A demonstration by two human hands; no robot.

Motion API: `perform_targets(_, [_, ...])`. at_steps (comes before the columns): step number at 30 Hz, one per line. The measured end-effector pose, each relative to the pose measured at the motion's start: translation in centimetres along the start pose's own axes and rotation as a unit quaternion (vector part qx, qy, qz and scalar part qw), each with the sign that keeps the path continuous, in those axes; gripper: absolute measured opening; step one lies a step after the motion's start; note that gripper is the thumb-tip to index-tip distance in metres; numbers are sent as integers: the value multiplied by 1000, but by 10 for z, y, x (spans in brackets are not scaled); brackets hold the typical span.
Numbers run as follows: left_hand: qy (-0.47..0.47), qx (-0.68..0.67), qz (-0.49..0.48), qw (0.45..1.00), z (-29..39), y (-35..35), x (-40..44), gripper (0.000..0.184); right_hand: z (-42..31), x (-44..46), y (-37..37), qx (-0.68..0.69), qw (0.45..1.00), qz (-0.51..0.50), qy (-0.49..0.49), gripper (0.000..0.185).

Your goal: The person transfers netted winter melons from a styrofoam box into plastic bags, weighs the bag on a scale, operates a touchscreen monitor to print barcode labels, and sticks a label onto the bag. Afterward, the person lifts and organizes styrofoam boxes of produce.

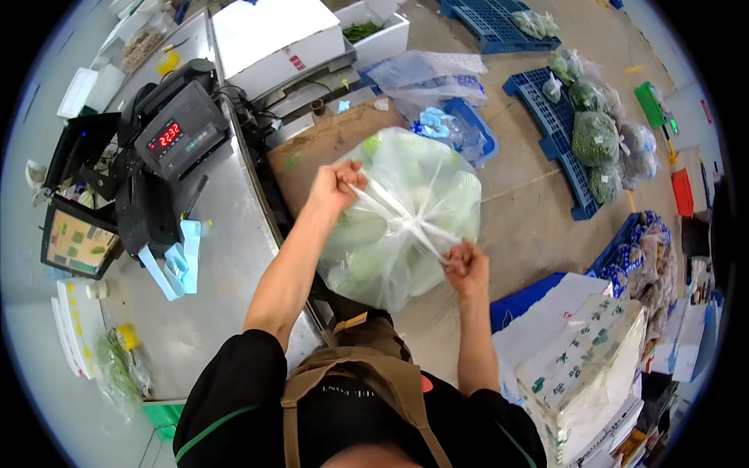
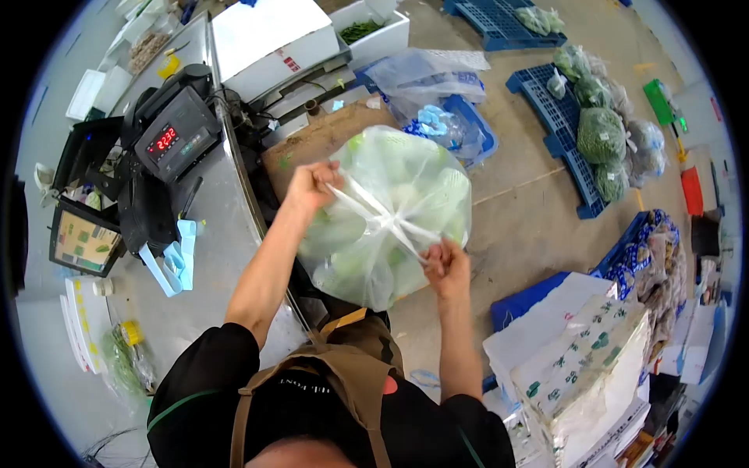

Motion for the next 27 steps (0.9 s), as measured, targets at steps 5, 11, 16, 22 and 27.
perform_targets(5, [14, 221, -198, 955, -24, -103, -115, 34, -20, -45, -140, -187, 934, -296, 72, 69])
perform_targets(11, [31, 420, -176, 890, -63, -124, -136, 35, -4, -39, -175, -429, 803, -348, 222, 98])
perform_targets(16, [-18, 517, -171, 839, -80, -125, -120, 24, -7, -28, -171, -451, 812, -318, 189, 102])
perform_targets(22, [-327, 659, -121, 666, -42, -111, -80, 21, -12, -1, -139, -493, 789, -277, 239, 46])
perform_targets(27, [-348, 630, 115, 684, 0, -72, -20, 17, 23, -19, -103, -669, 641, -247, 284, 21])
Point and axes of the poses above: each hand's wrist, its own x-axis towards the middle knuckle, its own y-axis out of the back of the hand, z = x × y, the point moved 6 cm from there along x, towards the middle knuckle
